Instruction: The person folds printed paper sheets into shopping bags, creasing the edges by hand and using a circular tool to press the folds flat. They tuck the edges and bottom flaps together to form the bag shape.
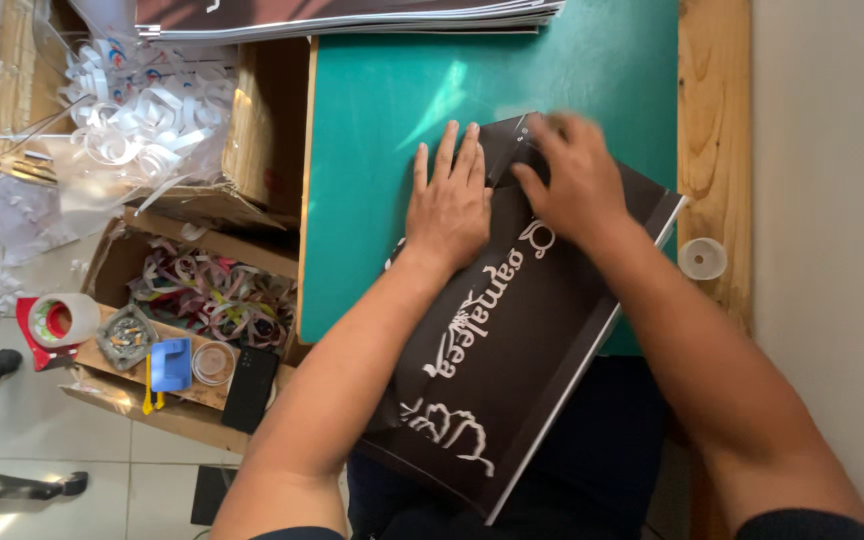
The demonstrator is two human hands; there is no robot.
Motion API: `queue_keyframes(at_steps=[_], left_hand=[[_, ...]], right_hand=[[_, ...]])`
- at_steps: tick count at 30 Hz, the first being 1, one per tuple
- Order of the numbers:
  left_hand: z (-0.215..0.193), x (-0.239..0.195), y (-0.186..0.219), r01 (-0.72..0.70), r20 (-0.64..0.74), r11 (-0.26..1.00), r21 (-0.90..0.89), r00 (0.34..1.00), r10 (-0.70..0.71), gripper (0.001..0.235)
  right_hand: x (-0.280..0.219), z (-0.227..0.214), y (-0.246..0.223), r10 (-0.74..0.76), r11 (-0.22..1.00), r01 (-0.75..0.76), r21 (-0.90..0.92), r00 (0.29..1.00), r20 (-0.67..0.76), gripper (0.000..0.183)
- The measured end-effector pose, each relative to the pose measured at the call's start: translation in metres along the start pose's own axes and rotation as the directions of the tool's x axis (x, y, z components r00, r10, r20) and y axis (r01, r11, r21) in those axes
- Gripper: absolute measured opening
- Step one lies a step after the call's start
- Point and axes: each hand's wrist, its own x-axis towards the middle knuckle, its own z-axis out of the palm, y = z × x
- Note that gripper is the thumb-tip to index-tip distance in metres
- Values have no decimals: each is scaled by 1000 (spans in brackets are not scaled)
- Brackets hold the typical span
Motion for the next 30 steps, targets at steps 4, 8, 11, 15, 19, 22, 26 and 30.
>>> queue_keyframes(at_steps=[4, 8, 11, 15, 19, 22, 26, 30], left_hand=[[-9, 5, -18, -151, 49, 988, 8, 987, 151, 58], [-15, 14, -22, -223, 83, 971, 85, 973, 216, 59], [-19, 21, -18, -233, 150, 964, 126, 965, 214, 58], [-23, 20, -18, -169, 131, 985, 41, 978, 162, 65], [-21, 17, -19, -64, 104, 994, -85, 992, 72, 84], [-16, 14, -20, -35, 130, 995, -91, 990, 46, 88], [-15, 15, -22, -59, 85, 993, -99, 994, 68, 86], [-14, 13, -21, -73, 107, 994, -76, 991, 81, 83]], right_hand=[[38, 9, 7, 236, 968, -217, -126, 957, 168, 106], [68, -2, 4, 460, 885, -386, -261, 817, 347, 101], [88, -16, -7, 537, 830, -336, -444, 693, 480, 76], [74, -22, -10, 442, 859, -194, -474, 748, 495, 58], [31, -12, -2, 56, 994, -95, 61, 883, 465, 79], [-1, 2, -8, -73, 961, -50, 271, 902, 425, 99], [-11, 12, -21, -35, 984, -47, 172, 895, 444, 101], [-8, 13, -29, -9, 994, -42, 100, 883, 469, 104]])
